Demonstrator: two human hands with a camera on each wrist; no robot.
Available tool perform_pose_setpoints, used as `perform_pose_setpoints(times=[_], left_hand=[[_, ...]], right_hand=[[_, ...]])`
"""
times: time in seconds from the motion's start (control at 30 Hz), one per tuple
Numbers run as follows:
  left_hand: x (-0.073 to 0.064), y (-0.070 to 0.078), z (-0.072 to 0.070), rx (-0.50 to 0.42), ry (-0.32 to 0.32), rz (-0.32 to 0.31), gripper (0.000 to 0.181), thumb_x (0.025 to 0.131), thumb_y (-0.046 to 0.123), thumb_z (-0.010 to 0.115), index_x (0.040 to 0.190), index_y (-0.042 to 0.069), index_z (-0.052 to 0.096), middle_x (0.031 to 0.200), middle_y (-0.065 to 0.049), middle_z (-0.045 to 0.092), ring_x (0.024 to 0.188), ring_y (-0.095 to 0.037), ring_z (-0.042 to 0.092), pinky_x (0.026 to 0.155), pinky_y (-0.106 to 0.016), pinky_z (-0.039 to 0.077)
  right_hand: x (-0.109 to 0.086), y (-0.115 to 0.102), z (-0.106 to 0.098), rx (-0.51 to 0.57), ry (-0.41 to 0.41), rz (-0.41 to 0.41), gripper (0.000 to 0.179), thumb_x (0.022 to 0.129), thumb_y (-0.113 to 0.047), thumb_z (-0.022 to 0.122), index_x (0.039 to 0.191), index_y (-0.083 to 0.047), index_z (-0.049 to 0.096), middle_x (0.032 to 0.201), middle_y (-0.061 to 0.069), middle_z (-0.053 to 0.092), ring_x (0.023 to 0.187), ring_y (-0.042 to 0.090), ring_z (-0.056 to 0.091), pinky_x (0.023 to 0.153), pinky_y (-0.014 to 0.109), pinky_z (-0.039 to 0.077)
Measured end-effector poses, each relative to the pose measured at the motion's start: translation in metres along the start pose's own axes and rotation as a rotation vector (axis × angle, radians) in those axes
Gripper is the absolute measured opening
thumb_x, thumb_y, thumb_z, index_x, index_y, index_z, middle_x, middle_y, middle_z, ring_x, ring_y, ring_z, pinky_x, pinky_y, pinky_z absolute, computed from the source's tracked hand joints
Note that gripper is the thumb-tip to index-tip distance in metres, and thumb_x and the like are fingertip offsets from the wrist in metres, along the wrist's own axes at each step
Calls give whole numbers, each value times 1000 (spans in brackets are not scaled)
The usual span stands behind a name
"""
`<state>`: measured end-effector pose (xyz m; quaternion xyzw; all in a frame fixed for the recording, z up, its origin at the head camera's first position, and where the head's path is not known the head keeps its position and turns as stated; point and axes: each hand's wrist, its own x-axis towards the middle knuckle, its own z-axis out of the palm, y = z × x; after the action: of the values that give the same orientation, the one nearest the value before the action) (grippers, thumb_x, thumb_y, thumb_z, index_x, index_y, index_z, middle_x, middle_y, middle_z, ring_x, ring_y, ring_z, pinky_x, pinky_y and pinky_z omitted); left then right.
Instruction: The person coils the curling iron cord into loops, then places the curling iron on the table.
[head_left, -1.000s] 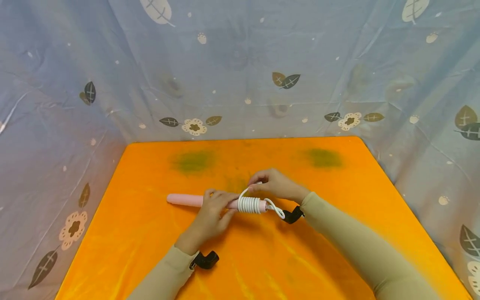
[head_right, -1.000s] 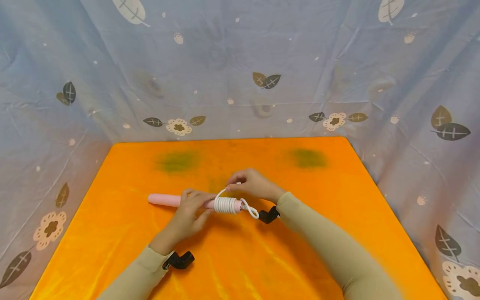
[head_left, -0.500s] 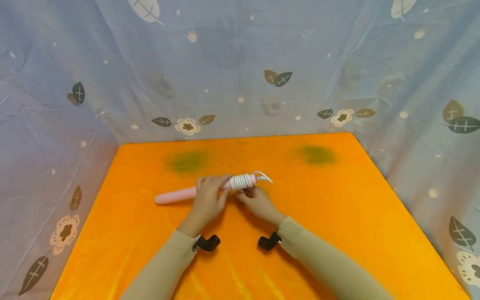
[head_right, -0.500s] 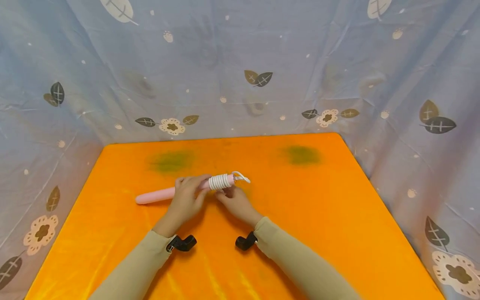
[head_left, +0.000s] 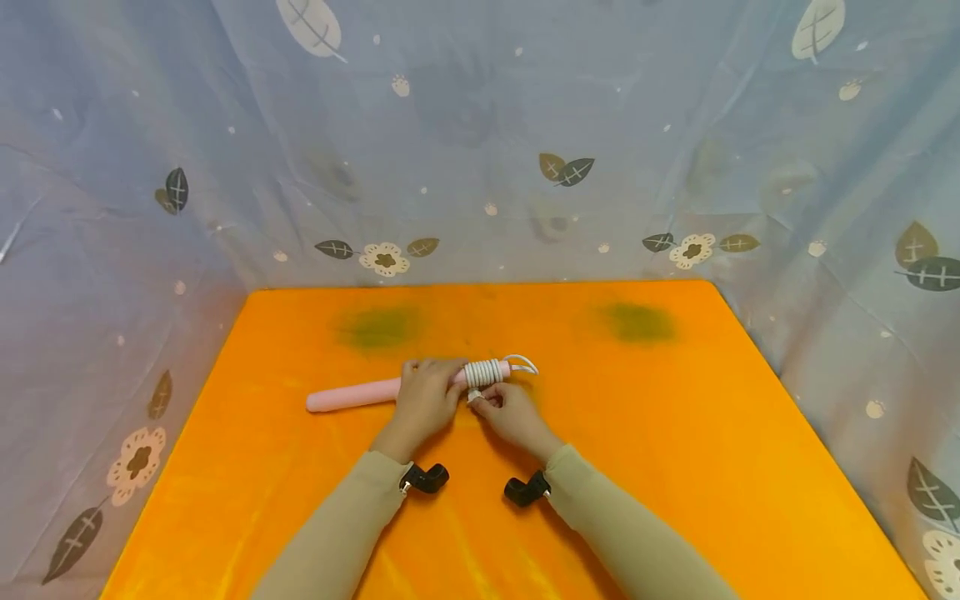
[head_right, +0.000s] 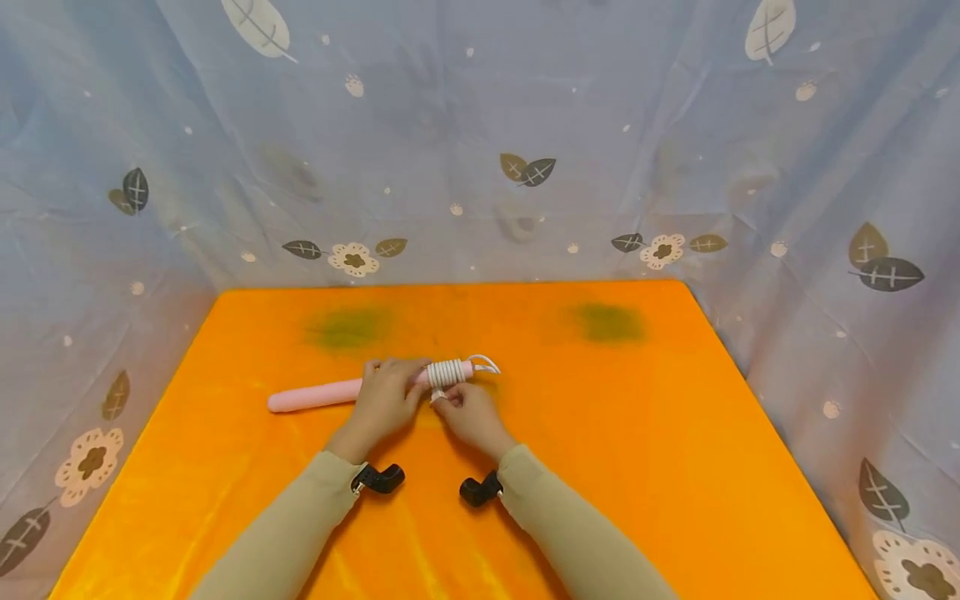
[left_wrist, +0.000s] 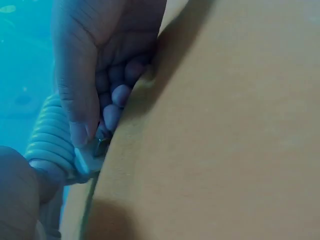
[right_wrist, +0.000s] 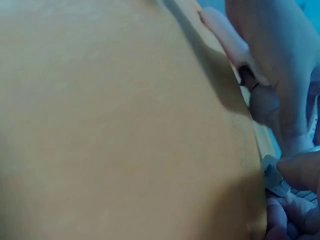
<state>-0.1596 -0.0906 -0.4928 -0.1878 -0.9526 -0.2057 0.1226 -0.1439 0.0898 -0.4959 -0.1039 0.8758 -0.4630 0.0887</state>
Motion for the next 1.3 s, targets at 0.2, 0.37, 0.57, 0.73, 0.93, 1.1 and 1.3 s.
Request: perform_pose_setpoints(times=[0.2, 0.37, 0.57, 0.73, 0.93, 1.1, 1.3], left_hand=[[2, -5, 7, 27, -44, -11, 38, 96, 29, 61, 133, 20, 61, 119, -1, 66, 102, -23, 56, 93, -47, 28], [6, -5, 6, 28, -38, -20, 37, 96, 29, 61, 132, 20, 61, 117, 1, 67, 97, -22, 56, 91, -47, 28], [7, -6, 7, 6, -25, -28, 36, 95, 27, 63, 130, 20, 63, 117, 2, 67, 94, -21, 55, 90, -46, 27], [6, -6, 7, 0, -36, -32, 37, 94, 27, 64, 131, 21, 62, 118, 2, 67, 95, -21, 55, 91, -46, 27], [7, -5, 7, -5, -26, -15, 38, 94, 27, 64, 131, 18, 62, 118, 0, 67, 95, -22, 55, 91, -47, 27], [7, -6, 5, -20, -35, -14, 38, 95, 26, 64, 131, 18, 62, 118, 0, 67, 95, -23, 55, 91, -47, 26], [10, -6, 5, -26, -62, -1, 37, 96, 27, 62, 132, 18, 61, 117, -1, 67, 93, -22, 54, 90, -46, 26]], right_hand=[[-1, 1, 6, 2, 40, 42, 19, 94, -29, 65, 87, -11, 67, 72, -3, 59, 63, 12, 51, 61, 28, 42], [0, -2, 11, 4, 128, 27, 15, 92, -24, 65, 88, -9, 63, 77, -2, 61, 65, 12, 54, 63, 28, 45], [-2, -5, 14, -8, 164, 24, 15, 92, -24, 65, 87, -10, 62, 77, -2, 59, 66, 13, 53, 63, 29, 45], [-4, -4, 14, -2, 153, 31, 16, 92, -23, 66, 87, -9, 61, 75, 0, 58, 65, 13, 52, 63, 29, 45], [-3, -2, 13, -3, 145, 19, 17, 93, -25, 65, 88, -9, 62, 76, -2, 59, 66, 12, 53, 63, 29, 45], [-1, -1, 11, 3, 122, 1, 17, 94, -25, 65, 88, -9, 62, 77, -1, 60, 66, 13, 54, 64, 29, 46], [-1, 1, 7, 0, 109, -2, 15, 94, -23, 65, 88, -10, 63, 74, -1, 59, 63, 13, 52, 62, 28, 45]])
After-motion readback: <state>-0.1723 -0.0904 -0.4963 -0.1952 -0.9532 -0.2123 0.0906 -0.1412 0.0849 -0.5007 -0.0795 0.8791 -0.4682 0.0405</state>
